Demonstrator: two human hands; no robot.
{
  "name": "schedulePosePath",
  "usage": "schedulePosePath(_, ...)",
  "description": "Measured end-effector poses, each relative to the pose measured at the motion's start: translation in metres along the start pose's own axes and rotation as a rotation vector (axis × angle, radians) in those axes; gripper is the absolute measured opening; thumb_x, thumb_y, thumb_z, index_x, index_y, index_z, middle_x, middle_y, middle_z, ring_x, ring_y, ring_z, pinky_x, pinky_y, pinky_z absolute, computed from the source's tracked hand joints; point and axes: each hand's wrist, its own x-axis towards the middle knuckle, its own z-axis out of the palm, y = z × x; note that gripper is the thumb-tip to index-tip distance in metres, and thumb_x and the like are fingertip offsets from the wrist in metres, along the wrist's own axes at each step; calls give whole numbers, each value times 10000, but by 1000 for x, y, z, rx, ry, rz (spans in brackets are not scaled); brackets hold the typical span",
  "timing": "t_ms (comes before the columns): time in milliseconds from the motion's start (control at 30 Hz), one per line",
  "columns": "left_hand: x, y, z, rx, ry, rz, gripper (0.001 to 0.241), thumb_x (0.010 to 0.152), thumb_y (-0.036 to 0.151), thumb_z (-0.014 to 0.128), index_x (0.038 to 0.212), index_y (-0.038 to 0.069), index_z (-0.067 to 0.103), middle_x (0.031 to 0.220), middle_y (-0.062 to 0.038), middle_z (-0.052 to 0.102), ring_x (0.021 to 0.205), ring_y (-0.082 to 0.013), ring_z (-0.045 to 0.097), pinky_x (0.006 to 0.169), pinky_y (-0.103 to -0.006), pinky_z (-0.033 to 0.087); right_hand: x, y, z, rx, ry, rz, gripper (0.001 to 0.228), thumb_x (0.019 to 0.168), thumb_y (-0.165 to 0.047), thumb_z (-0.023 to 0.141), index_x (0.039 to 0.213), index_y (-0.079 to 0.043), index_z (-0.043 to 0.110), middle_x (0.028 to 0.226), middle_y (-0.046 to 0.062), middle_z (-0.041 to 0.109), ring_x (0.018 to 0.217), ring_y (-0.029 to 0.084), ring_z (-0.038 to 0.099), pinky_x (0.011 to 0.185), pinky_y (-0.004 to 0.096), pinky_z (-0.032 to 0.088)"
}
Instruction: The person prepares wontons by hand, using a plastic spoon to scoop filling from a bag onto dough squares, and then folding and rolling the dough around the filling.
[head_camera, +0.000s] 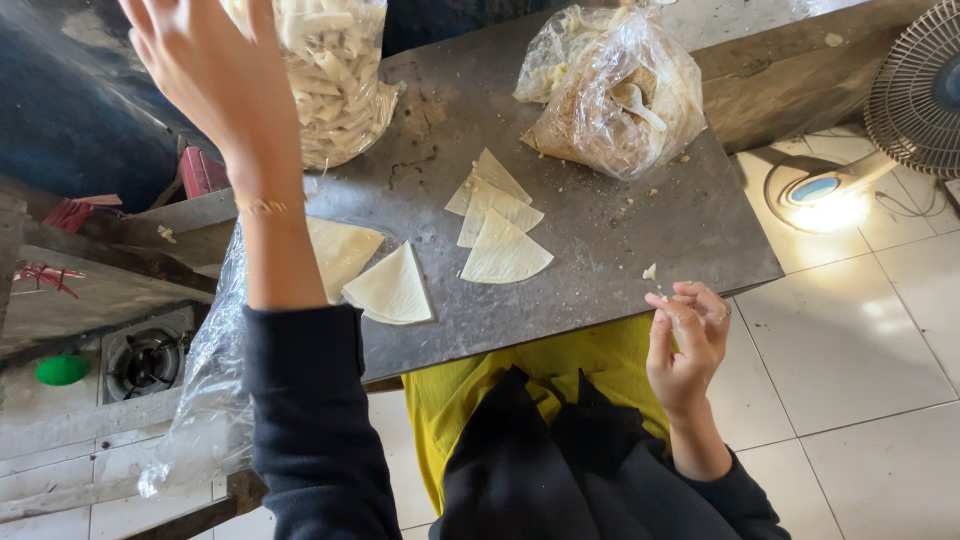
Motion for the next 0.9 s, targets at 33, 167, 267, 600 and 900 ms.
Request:
schedulePosePath(33,-11,5,-3,-32,-28,-2,236,1041,250,700,1157,48,733,1187,-129,685,1202,-341,605,1026,-481,500,1,-1,-2,-31,9,-29,198,974,111,650,1085,-28,738,1274,131,554,1035,201,593,889,308,539)
schedulePosePath(167,-60,49,-20,-307,-280,-69,118,1128,168,738,1078,62,724,1086,-114,696,1035,-224,649,843,-364,566,23,2,-4,-109,2,-118,161,983,96,655,1072,-14,732,1182,98,647,1093,244,634,901,330,525)
schedulePosePath(267,-100,87,-51,-460,-670,275,50,939,97,737,895,86,715,913,-85,685,854,-243,663,738,-371,533,58,5,2,-145,12,-190,163,1032,62,638,1136,-19,733,1204,121,646,1102,256,647,918,340,526)
schedulePosePath(600,-151,126,-66,-815,-1033,347,251,854,342,777,992,145,705,990,-15,639,981,-211,621,863,-370,466,185,17,40,-518,-261,-183,263,1028,-175,738,1284,-112,736,1098,123,657,995,314,668,779,421,548)
schedulePosePath(900,-161,124,-73,-825,-980,364,234,835,268,775,1006,138,682,1019,-28,630,997,-218,623,865,-376,472,216,30,46,-503,-101,-357,53,1024,-17,698,1068,-12,726,1048,119,628,1015,292,648,826,392,552)
